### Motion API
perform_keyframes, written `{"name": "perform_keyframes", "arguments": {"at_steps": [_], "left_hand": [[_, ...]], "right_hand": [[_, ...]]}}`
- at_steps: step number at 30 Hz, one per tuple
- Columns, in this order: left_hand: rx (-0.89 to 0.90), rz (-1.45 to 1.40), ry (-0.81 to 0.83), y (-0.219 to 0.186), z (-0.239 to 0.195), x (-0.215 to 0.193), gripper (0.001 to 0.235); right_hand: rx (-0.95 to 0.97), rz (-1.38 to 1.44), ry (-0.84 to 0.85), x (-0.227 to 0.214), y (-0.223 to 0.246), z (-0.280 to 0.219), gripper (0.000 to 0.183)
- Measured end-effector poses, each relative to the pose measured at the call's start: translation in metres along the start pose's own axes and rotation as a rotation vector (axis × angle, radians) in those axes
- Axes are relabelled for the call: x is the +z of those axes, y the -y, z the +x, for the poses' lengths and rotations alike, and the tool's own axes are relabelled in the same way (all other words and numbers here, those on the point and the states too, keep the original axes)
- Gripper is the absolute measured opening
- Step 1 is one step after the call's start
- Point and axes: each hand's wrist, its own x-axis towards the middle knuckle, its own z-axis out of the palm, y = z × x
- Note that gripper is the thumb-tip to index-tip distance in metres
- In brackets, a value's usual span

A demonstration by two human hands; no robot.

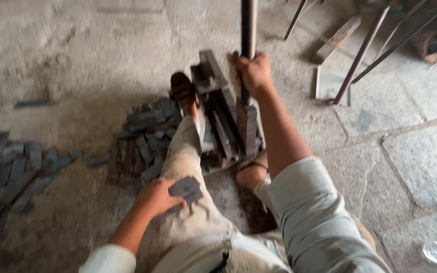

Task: The person uses a manual lever-operated shear to cut small rectangular metal strips from larger pieces, handling each strip and placing it in a pile on the floor.

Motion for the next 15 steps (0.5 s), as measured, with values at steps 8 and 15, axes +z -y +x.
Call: {"name": "perform_keyframes", "arguments": {"at_steps": [8,15], "left_hand": [[0.066,-0.046,0.034,-0.004,-0.001,-0.009,0.078],[-0.046,-0.059,0.141,-0.014,0.001,-0.030,0.069]], "right_hand": [[-0.167,0.059,0.073,-0.008,-0.013,0.006,0.029],[-0.214,0.067,0.132,-0.009,-0.011,0.004,0.025]]}}
